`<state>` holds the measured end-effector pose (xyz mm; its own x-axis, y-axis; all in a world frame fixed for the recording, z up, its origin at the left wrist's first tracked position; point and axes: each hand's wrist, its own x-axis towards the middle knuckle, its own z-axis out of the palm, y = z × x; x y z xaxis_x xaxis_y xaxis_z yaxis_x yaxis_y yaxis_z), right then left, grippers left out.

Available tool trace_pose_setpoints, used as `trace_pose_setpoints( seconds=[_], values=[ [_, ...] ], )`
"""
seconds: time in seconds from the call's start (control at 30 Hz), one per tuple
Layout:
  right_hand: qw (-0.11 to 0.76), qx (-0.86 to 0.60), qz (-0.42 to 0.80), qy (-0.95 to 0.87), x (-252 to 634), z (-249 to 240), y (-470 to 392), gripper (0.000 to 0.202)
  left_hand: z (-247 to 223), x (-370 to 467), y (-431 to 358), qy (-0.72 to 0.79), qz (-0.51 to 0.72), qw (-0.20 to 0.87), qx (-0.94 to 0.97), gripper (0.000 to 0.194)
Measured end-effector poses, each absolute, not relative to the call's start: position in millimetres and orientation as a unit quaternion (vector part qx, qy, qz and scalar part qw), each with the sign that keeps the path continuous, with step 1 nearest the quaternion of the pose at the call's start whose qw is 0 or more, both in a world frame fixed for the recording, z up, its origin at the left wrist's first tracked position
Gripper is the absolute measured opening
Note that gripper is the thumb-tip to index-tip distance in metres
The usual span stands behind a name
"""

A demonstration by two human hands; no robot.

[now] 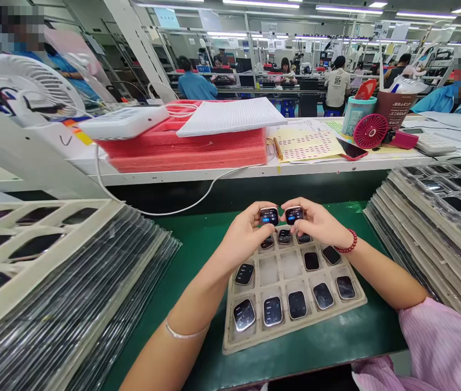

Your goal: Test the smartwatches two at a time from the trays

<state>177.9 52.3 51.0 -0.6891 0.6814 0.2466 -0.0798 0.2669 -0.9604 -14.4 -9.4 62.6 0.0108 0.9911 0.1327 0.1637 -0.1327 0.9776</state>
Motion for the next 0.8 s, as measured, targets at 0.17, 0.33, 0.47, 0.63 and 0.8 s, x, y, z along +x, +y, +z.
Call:
trace_pose_setpoints(
  seconds=[0.17, 0.33, 0.47, 0.63, 0.8],
  values=[
    [0.307, -0.190, 0.612, -0.704, 180.5, 50.6, 54.7, 0.045, 64.5, -16.6, -9.9, 0.516, 0.491, 0.413, 0.567, 0.033],
    [0.319, -0.183, 0.622, -0.691, 179.3, 46.6, 56.3, 0.048, 62.2, -17.6, -10.5, 0.502, 0.503, 0.418, 0.566, 0.050],
    [0.310, -0.187, 0.644, -0.674, 178.5, 44.8, 57.8, 0.031, 61.4, -18.1, -9.7, 0.511, 0.502, 0.434, 0.546, 0.042],
    [0.337, -0.192, 0.624, -0.678, 177.9, 46.0, 56.6, 0.047, 64.6, -18.9, -10.6, 0.493, 0.494, 0.445, 0.560, 0.063],
    [0.339, -0.200, 0.619, -0.680, 179.3, 48.5, 54.7, 0.025, 66.9, -17.7, -13.3, 0.507, 0.487, 0.443, 0.556, 0.039]
  ],
)
